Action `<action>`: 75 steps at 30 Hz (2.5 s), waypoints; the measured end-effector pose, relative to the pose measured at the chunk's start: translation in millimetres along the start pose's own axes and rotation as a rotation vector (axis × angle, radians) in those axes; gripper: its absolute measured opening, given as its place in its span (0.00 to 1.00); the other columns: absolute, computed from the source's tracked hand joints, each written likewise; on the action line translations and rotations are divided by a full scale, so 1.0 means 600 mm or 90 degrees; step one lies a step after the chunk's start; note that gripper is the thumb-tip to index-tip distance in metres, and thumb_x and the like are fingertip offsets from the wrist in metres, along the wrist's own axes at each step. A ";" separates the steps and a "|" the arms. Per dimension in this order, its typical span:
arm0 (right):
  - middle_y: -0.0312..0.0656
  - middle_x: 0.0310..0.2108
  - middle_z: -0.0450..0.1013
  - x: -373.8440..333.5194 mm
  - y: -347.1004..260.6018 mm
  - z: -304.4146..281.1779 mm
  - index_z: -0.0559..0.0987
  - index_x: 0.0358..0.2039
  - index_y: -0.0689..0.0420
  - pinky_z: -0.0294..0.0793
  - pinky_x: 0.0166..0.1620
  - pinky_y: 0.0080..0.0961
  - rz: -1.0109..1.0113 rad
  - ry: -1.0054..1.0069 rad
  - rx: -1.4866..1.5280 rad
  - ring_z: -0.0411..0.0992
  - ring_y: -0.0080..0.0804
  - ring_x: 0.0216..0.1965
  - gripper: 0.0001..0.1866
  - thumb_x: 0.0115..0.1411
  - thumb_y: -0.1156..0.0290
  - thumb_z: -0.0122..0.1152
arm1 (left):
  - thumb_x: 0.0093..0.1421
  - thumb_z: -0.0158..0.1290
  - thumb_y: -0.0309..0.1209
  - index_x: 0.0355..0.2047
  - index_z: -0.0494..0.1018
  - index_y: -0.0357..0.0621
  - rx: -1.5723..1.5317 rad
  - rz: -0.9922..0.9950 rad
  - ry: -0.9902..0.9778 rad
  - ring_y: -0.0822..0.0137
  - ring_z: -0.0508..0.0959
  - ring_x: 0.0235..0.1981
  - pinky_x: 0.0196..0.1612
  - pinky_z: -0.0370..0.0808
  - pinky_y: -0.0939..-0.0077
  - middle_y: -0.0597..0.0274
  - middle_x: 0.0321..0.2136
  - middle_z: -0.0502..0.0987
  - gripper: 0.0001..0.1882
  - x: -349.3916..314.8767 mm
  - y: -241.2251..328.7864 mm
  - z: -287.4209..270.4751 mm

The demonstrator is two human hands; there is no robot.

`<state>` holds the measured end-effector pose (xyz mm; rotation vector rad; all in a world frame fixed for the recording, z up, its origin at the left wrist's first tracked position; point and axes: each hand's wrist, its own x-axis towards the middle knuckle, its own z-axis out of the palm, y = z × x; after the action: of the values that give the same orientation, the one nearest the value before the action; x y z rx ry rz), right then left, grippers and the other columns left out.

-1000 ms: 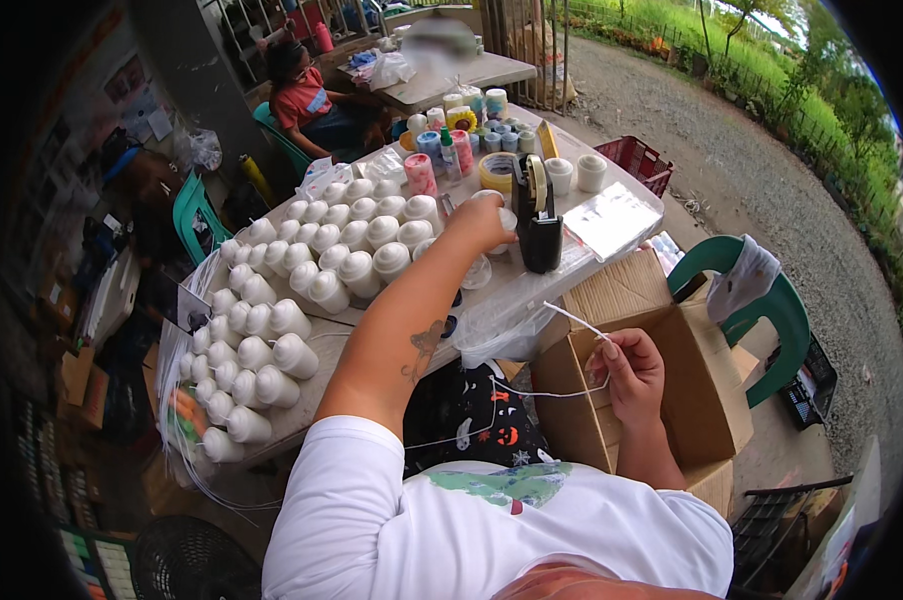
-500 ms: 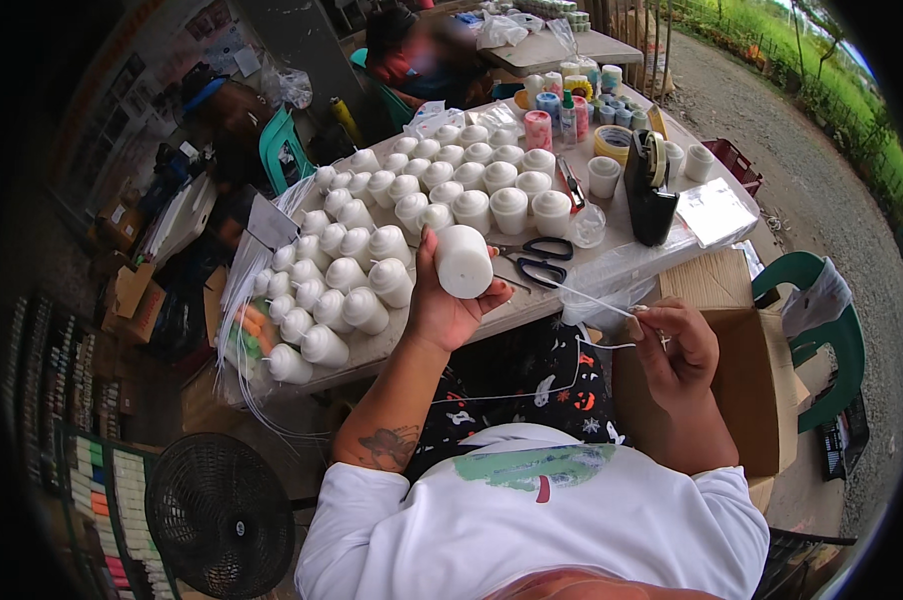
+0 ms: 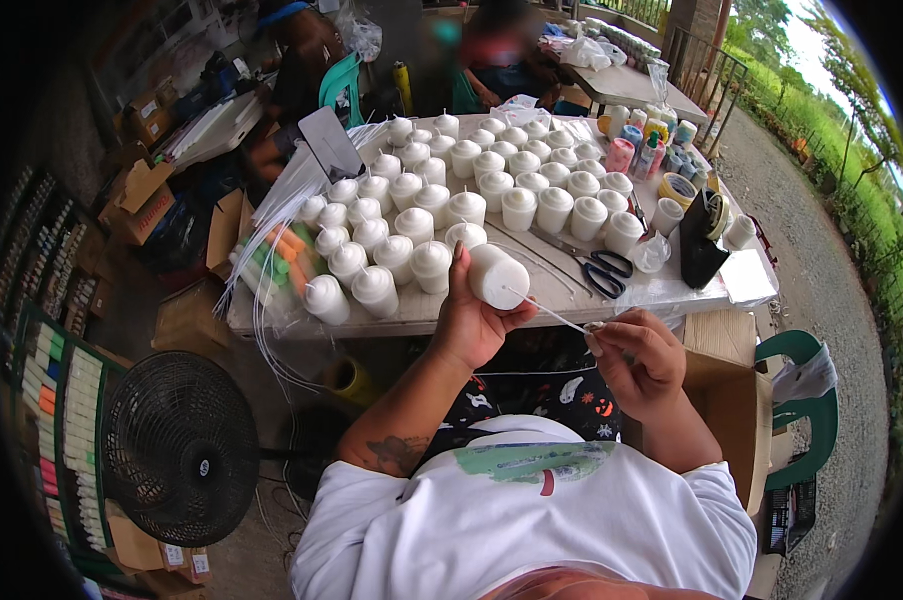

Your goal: The person inserts wicks into white cylindrical candles, trims the wicks with scissors, and uses a lighter to singe the wick tips. The person handles candles one at a time and places finished units on the table.

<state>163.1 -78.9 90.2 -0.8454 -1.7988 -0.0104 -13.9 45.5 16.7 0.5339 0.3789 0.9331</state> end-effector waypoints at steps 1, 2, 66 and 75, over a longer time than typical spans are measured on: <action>0.43 0.26 0.74 0.000 -0.001 0.002 0.78 0.35 0.64 0.70 0.28 0.23 0.000 -0.005 -0.001 0.73 0.33 0.25 0.12 0.48 0.87 0.64 | 0.56 0.43 0.69 0.41 0.71 0.43 -0.003 -0.001 -0.004 0.58 0.81 0.30 0.39 0.82 0.59 0.60 0.29 0.78 0.38 -0.001 -0.001 0.000; 0.43 0.26 0.74 0.000 0.000 0.003 0.78 0.35 0.64 0.70 0.28 0.23 0.001 -0.010 -0.003 0.73 0.33 0.25 0.12 0.48 0.87 0.64 | 0.56 0.43 0.69 0.42 0.70 0.44 -0.001 0.002 0.000 0.58 0.81 0.30 0.39 0.82 0.59 0.60 0.29 0.78 0.38 -0.003 -0.002 0.003; 0.50 0.48 0.71 -0.048 0.045 0.057 0.64 0.59 0.59 0.73 0.47 0.33 0.174 0.001 -0.083 0.73 0.47 0.46 0.39 0.46 0.76 0.71 | 0.61 0.57 0.33 0.64 0.53 0.41 0.308 0.344 -0.109 0.70 0.71 0.45 0.50 0.72 0.72 0.60 0.46 0.65 0.35 -0.038 -0.040 0.068; 0.47 0.52 0.70 -0.052 0.063 0.055 0.65 0.59 0.58 0.66 0.56 0.39 0.216 -0.001 -0.046 0.68 0.49 0.53 0.42 0.42 0.72 0.74 | 0.66 0.49 0.30 0.56 0.66 0.37 0.562 0.467 -0.176 0.65 0.68 0.52 0.56 0.68 0.70 0.56 0.49 0.63 0.20 -0.051 -0.029 0.083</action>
<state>161.2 -54.8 36.5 -1.1938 -1.6438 0.1457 6.8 -1.8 48.9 1.6708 0.3332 1.3524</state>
